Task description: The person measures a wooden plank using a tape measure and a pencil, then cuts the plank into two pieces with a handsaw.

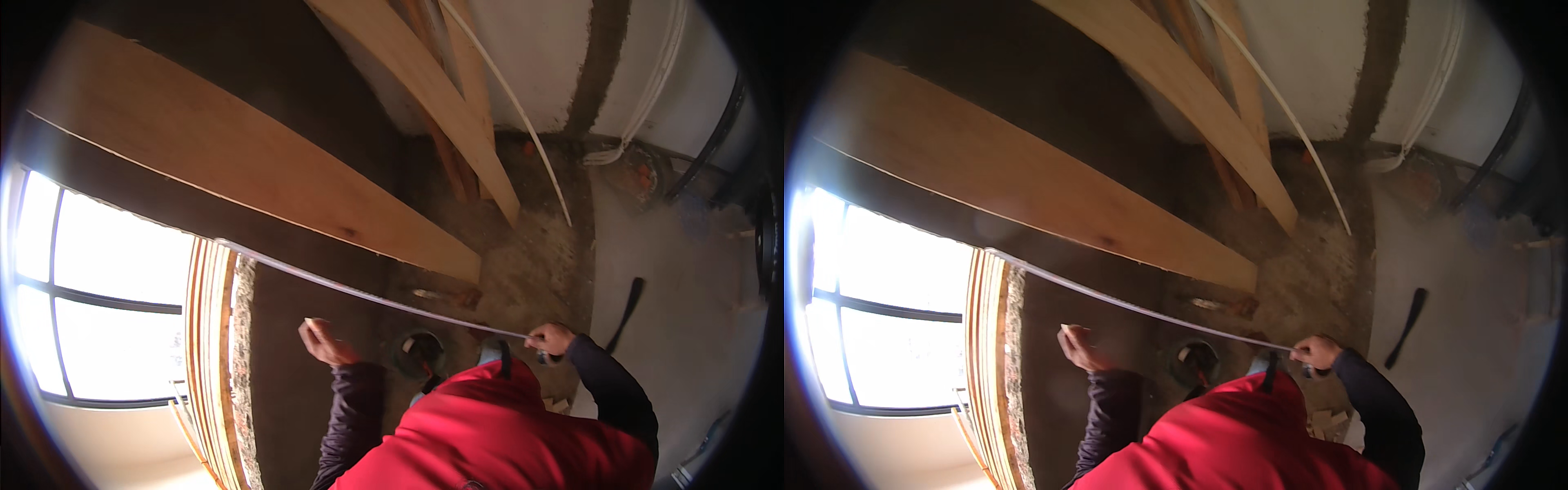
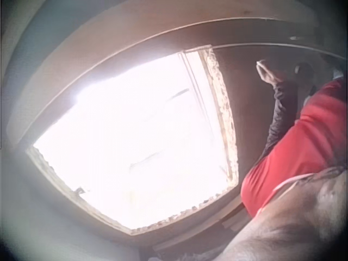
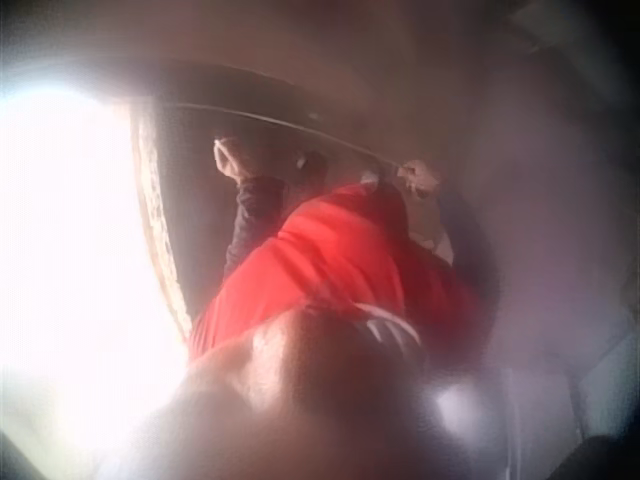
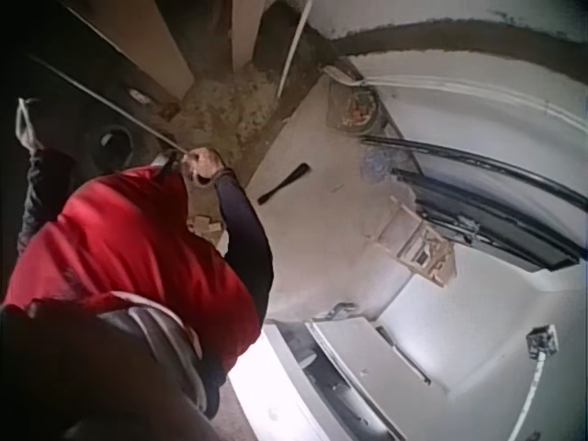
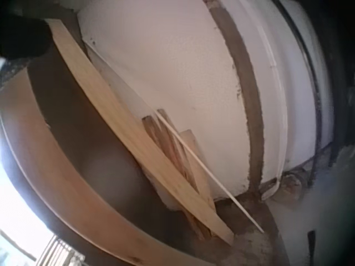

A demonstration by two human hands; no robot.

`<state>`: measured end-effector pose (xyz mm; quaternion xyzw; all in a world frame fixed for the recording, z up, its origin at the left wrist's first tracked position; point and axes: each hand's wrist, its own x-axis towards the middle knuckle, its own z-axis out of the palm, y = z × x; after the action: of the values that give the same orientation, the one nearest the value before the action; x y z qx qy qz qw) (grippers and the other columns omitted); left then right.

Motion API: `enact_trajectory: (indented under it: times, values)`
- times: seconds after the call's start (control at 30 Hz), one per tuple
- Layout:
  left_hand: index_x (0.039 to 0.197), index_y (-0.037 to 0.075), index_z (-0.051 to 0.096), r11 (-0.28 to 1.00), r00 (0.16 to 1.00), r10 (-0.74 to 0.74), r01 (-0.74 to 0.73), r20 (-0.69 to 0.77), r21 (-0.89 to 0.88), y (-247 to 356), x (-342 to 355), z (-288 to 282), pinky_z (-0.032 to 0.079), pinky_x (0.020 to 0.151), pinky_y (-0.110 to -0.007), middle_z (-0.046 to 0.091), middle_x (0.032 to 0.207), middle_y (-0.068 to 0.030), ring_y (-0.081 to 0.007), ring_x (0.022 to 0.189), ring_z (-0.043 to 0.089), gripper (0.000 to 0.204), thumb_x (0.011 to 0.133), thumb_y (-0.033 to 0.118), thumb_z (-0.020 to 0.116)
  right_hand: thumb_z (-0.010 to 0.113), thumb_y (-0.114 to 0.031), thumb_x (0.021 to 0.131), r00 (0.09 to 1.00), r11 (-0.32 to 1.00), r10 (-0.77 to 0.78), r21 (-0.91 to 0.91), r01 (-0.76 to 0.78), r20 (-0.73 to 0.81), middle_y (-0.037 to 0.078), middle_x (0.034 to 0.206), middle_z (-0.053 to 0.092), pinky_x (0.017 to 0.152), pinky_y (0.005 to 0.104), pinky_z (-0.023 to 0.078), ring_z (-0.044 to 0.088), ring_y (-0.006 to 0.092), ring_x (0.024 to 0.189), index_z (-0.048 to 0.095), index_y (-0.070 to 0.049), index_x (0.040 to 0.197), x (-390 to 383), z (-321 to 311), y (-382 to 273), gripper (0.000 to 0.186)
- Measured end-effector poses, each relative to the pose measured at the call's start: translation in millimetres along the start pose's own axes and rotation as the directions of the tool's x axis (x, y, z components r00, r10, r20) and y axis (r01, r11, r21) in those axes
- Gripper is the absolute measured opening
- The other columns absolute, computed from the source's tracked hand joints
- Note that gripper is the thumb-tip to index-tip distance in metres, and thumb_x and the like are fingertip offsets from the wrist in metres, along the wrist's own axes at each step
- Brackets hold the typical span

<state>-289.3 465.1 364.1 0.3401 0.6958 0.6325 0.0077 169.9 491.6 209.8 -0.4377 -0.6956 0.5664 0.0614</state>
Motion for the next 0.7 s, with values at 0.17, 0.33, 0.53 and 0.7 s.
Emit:
enact_trajectory:
  times: [0.17, 0.33, 0.53, 0.7]
  values:
    - [0.127, 0.003, 0.047, 0.966, 0.995, -0.093, 0.084, -0.026, -0.246, 42.0, 144.8, 66.2, 0.046, 0.09, -0.032, 0.062, 0.111, -0.0074, -0.0184, 0.1, 0.058, 0.046, 0.101, 0.041, 0.052, 0.063, -0.042, 0.091, 0.948, 0.935, 0.315, -0.183, -0.305, 0.032, 0.012, 0.079, 0.072, 0.072, 0.0392, 0.053, 0.07, 0.0261, 0.075, 0.076, -0.009, 0.089, -30.4, -15.7, 99.4, 0.034]
    - [0.119, 0.0, 0.057, 0.977, 0.997, 0.071, -0.074, -0.021, -0.2, 94.5, 200.2, 130.7, 0.051, 0.079, -0.035, 0.067, 0.1, -0.0112, -0.0221, 0.089, 0.064, 0.056, 0.102, 0.052, 0.042, 0.065, -0.04, 0.089, 0.909, 0.889, 0.416, -0.202, -0.411, -0.02, 0.012, 0.076, 0.071, 0.07, 0.0389, 0.054, 0.069, 0.0254, 0.071, 0.076, -0.009, 0.087, -50.1, -3.5, 163.4, 0.033]
    - [0.098, -0.004, 0.066, 0.983, 0.927, 0.159, -0.18, -0.338, -0.031, 131.9, 180.1, 157.8, 0.051, 0.07, -0.034, 0.067, 0.079, -0.011, -0.0204, 0.074, 0.064, 0.068, 0.103, 0.056, 0.035, 0.065, -0.049, 0.087, 0.817, 0.771, 0.568, -0.286, -0.569, -0.098, 0.015, 0.083, 0.072, 0.075, 0.0405, 0.054, 0.07, 0.0294, 0.079, 0.075, -0.01, 0.086, -80.1, 15.3, 212.1, 0.041]
    - [0.095, -0.006, 0.065, 0.944, 0.956, 0.142, -0.208, -0.255, -0.256, 156.4, 174.5, 148.3, 0.05, 0.071, -0.032, 0.067, 0.08, -0.0088, -0.017, 0.076, 0.062, 0.071, 0.102, 0.058, 0.034, 0.058, -0.038, 0.094, 0.851, 0.699, 0.514, -0.524, -0.486, -0.103, 0.016, 0.074, 0.07, 0.071, 0.0426, 0.054, 0.069, 0.0326, 0.074, 0.072, -0.002, 0.082, -134.5, 16.2, 296.4, 0.04]
